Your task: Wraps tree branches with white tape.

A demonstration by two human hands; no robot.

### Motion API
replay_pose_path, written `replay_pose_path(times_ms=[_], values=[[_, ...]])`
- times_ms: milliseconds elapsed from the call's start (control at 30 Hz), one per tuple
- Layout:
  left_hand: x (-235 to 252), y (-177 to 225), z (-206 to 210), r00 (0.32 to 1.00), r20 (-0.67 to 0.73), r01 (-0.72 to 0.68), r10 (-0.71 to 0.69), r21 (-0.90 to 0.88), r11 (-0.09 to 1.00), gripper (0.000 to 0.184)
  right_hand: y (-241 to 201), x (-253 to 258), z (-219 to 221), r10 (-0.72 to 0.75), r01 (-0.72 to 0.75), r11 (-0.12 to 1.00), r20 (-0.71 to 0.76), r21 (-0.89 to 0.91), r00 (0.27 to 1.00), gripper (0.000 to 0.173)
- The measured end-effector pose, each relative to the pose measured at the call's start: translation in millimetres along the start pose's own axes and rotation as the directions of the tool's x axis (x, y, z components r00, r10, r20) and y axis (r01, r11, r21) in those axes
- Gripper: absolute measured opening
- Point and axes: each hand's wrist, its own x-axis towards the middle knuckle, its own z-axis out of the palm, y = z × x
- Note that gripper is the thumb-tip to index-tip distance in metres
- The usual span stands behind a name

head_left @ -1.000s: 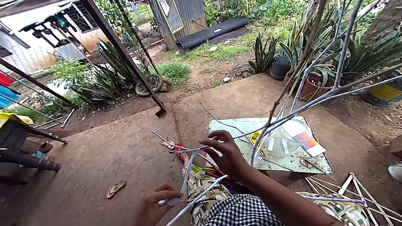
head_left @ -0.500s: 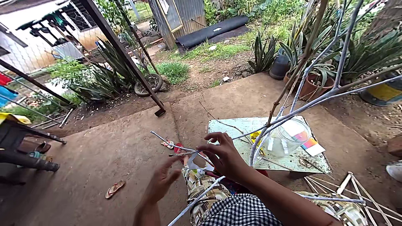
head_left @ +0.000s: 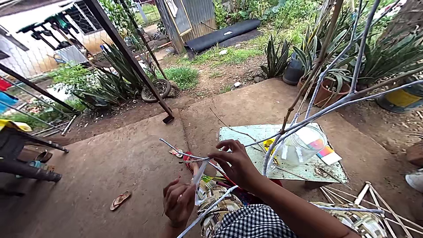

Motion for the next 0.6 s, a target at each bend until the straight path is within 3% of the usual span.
replay_pose_path(times_ms=[133,267,333,433,533,600], values=[[-34,5,9,0.992,0.123,-0.038,0.036,0.014,0.999,0.010,0,1,-3,0.003,-0.003,1.000,0.013,0.016,1.000,0.025],[-63,2,13,0.956,0.212,0.221,-0.204,-0.061,0.973,0.030,0,1,-4,0.007,-0.008,0.999,0.023,0.034,1.000,0.023],[-38,1,10,0.926,0.153,0.363,-0.344,-0.123,0.924,0.039,0,1,-5,0.010,-0.011,0.999,0.026,0.034,1.000,0.023],[8,-13,10,0.899,0.091,0.438,-0.429,-0.174,0.882,0.065,-1,-1,-4,0.015,-0.016,0.999,0.023,0.038,1.000,0.021],[35,-21,9,0.870,0.146,0.492,-0.470,-0.206,0.846,0.093,0,-1,-5,0.005,-0.006,0.999,0.015,0.050,1.000,0.022],[42,-21,8,0.819,0.276,0.571,-0.503,-0.305,0.763,0.093,0,-1,-5,-0.002,0.001,0.999,0.018,0.052,1.000,0.023]])
